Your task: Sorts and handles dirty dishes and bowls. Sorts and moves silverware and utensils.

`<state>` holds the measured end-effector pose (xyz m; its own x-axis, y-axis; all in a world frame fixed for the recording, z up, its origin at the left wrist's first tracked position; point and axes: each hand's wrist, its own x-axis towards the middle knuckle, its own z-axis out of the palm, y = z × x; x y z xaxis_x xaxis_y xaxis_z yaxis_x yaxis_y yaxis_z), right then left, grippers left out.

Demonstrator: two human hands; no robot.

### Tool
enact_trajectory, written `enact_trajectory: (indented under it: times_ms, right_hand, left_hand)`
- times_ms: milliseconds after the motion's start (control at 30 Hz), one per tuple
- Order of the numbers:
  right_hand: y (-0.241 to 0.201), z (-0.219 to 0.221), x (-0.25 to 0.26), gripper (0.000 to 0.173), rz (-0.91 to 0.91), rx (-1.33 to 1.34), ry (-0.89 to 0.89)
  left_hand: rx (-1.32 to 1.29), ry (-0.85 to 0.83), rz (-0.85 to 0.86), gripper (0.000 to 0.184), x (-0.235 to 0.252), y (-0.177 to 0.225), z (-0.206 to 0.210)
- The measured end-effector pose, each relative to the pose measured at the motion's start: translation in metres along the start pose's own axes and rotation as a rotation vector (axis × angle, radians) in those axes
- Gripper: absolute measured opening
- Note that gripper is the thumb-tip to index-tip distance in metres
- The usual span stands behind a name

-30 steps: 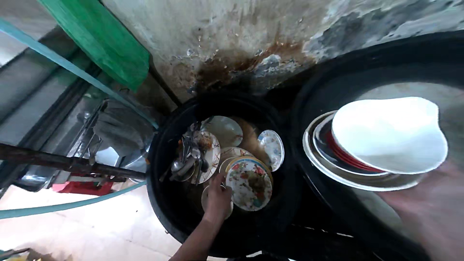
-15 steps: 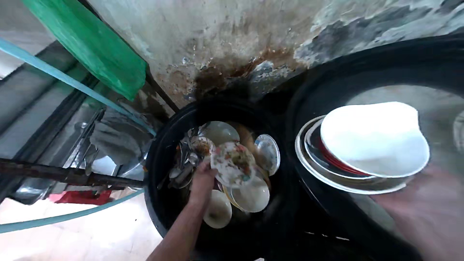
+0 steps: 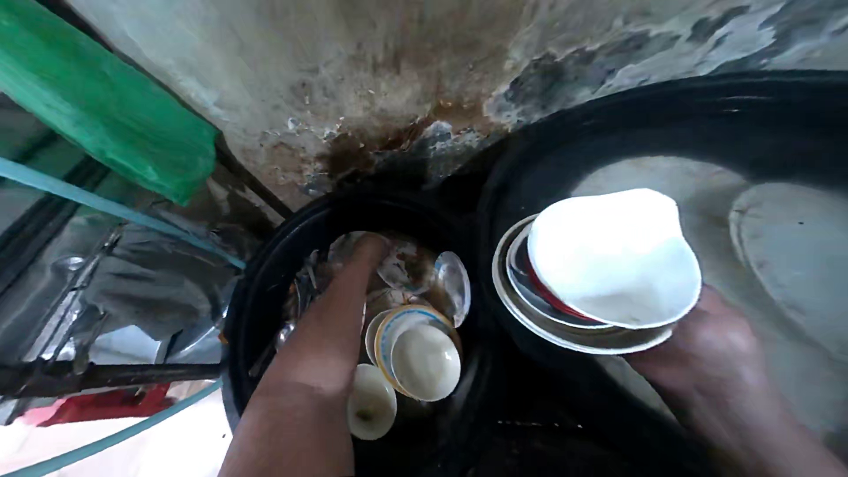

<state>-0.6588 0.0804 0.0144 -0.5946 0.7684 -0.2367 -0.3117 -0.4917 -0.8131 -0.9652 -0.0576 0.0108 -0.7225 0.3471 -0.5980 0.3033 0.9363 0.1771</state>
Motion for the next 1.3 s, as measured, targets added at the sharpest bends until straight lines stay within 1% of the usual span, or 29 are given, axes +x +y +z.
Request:
enact_trajectory:
  times_ms: [67, 133, 233, 300, 367, 433, 467, 533, 633, 700, 733, 767, 833, 867, 933, 1033, 1067, 1100, 1133, 1167, 1300]
  right_hand:
    - [0.0, 0.0, 0.0, 0.04, 0.002, 0.023, -0.018]
    - [0.001, 0.0, 0.0, 0.043, 0.003, 0.039, -0.037]
    - [0.0, 0.0, 0.0, 0.043, -0.002, 0.052, -0.053]
    - [-0.001, 0.001, -0.001, 0.044, -0.006, 0.057, -0.053]
    - [-0.001, 0.0, -0.002, 0.045, -0.017, 0.037, -0.052]
    - [0.0, 0.001, -0.003, 0.046, -0.02, 0.02, -0.034]
    - [0.001, 0.0, -0.003, 0.046, -0.017, 0.038, -0.023]
    - [0.002, 0.0, -0.003, 0.044, 0.001, 0.096, -0.014]
    - [0.002, 0.004, -0.005, 0.045, 0.028, 0.133, 0.005]
    - [0.001, 0.006, -0.006, 0.045, 0.026, 0.152, 0.039]
    - [0.0, 0.007, -0.006, 0.045, 0.027, 0.162, 0.049]
    - [0.001, 0.006, -0.006, 0.045, 0.029, 0.161, 0.048]
    - [0.004, 0.002, -0.005, 0.048, 0.043, 0.145, -0.013]
    - [0.004, 0.001, -0.003, 0.049, 0.047, 0.148, -0.033]
    - [0.002, 0.002, -0.003, 0.047, 0.055, 0.15, 0.003]
    - [0.0, 0.009, -0.005, 0.044, 0.064, 0.146, 0.091]
    - [0.0, 0.008, -0.006, 0.045, 0.07, 0.151, 0.092]
    - [0.001, 0.007, -0.006, 0.046, 0.081, 0.161, 0.072]
    - [0.001, 0.005, -0.004, 0.048, 0.088, 0.171, 0.047]
    - [0.001, 0.004, -0.003, 0.049, 0.086, 0.18, 0.027]
    - [0.002, 0.005, -0.005, 0.043, 0.064, 0.155, 0.04]
  left_hand:
    - [-0.022, -0.085, 0.006, 0.036, -0.003, 0.01, 0.005]
    - [-0.096, -0.11, -0.035, 0.034, 0.009, 0.002, 0.018]
    - [-0.139, -0.067, -0.082, 0.033, 0.036, -0.024, 0.043]
    - [-0.142, -0.016, -0.026, 0.035, 0.038, -0.033, 0.051]
    - [-0.246, 0.061, 0.052, 0.036, 0.032, -0.038, 0.05]
    - [-0.448, 0.188, 0.11, 0.033, 0.023, -0.043, 0.041]
    - [-0.495, 0.246, 0.143, 0.032, 0.016, -0.043, 0.034]
    - [-0.468, 0.347, 0.224, 0.029, -0.005, -0.039, 0.02]
    - [-0.327, 0.512, 0.352, 0.028, -0.038, -0.039, 0.008]
    - [-0.357, 0.668, 0.403, 0.026, -0.053, -0.043, 0.007]
    - [-0.363, 0.719, 0.412, 0.025, -0.054, -0.045, 0.009]
    - [-0.341, 0.714, 0.403, 0.026, -0.051, -0.047, 0.013]
    - [-0.249, 0.588, 0.339, 0.03, -0.037, -0.054, 0.023]
    - [-0.233, 0.567, 0.318, 0.03, -0.033, -0.055, 0.026]
    - [-0.25, 0.623, 0.323, 0.028, -0.036, -0.05, 0.023]
    - [-0.345, 0.825, 0.444, 0.022, -0.046, -0.051, 0.022]
    - [-0.323, 0.833, 0.465, 0.021, -0.042, -0.055, 0.024]
    - [-0.27, 0.758, 0.428, 0.024, -0.039, -0.06, 0.026]
    - [-0.213, 0.663, 0.356, 0.028, -0.037, -0.062, 0.024]
    - [-0.2, 0.606, 0.3, 0.03, -0.034, -0.063, 0.021]
    - [-0.33, 0.486, 0.13, 0.032, -0.032, -0.056, 0.014]
